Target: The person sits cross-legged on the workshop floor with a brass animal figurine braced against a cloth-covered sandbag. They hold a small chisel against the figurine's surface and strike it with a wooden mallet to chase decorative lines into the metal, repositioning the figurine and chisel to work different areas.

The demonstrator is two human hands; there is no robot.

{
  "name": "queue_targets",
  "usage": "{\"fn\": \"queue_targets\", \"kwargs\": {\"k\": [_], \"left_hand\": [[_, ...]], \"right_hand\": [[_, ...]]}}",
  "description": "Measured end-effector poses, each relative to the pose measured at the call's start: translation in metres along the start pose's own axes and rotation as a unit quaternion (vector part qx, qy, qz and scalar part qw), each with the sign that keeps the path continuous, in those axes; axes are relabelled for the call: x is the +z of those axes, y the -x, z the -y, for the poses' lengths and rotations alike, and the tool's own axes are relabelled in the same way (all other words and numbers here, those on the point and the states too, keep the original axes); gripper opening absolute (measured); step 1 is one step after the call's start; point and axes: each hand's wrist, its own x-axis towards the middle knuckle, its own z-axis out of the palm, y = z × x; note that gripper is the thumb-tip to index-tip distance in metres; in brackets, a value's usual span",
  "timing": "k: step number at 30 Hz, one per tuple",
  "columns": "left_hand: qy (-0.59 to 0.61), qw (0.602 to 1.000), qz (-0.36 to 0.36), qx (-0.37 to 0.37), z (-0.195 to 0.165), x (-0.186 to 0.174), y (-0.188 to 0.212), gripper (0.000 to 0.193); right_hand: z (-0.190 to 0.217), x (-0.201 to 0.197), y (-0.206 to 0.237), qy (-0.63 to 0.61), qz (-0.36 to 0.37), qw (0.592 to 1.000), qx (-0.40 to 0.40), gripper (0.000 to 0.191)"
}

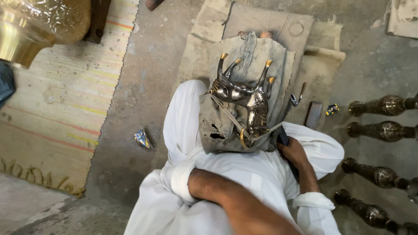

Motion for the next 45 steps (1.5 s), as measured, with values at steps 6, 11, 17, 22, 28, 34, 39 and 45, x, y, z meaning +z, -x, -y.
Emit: {"fn": "queue_targets", "kwargs": {"k": [6, 11, 17, 22, 28, 34, 39, 45], "left_hand": [[-0.234, 0.91, -0.181, -0.292, 0.008, -0.046, 0.039, 0.048], [-0.362, 0.807, -0.257, -0.389, -0.024, -0.079, 0.085, 0.049], [-0.363, 0.834, -0.372, -0.185, -0.027, -0.105, 0.108, 0.027], [-0.028, 0.811, -0.532, -0.243, 0.004, -0.128, 0.103, 0.033], [-0.114, 0.834, -0.494, -0.217, 0.038, -0.142, 0.088, 0.031], [-0.411, 0.802, -0.367, -0.229, 0.047, -0.16, 0.066, 0.034], [-0.478, 0.79, -0.314, -0.222, 0.043, -0.162, 0.058, 0.037], [-0.502, 0.781, -0.296, -0.224, 0.041, -0.156, 0.057, 0.031]], "right_hand": [[-0.001, 0.001, 0.002, 0.037, -0.043, 0.995, -0.086, 0.037], [0.009, -0.002, 0.009, 0.003, 0.0, 1.0, -0.001, 0.032], [0.018, -0.003, 0.012, -0.061, 0.009, 0.998, 0.01, 0.029], [0.009, -0.002, 0.011, -0.167, 0.041, 0.985, -0.001, 0.025], [0.0, -0.018, 0.018, -0.32, 0.057, 0.945, 0.038, 0.03], [-0.001, -0.052, 0.026, -0.363, 0.067, 0.929, -0.012, 0.043], [-0.003, -0.085, 0.019, -0.215, 0.016, 0.963, -0.164, 0.042], [0.027, -0.119, 0.026, -0.097, -0.209, 0.894, -0.383, 0.035]]}}
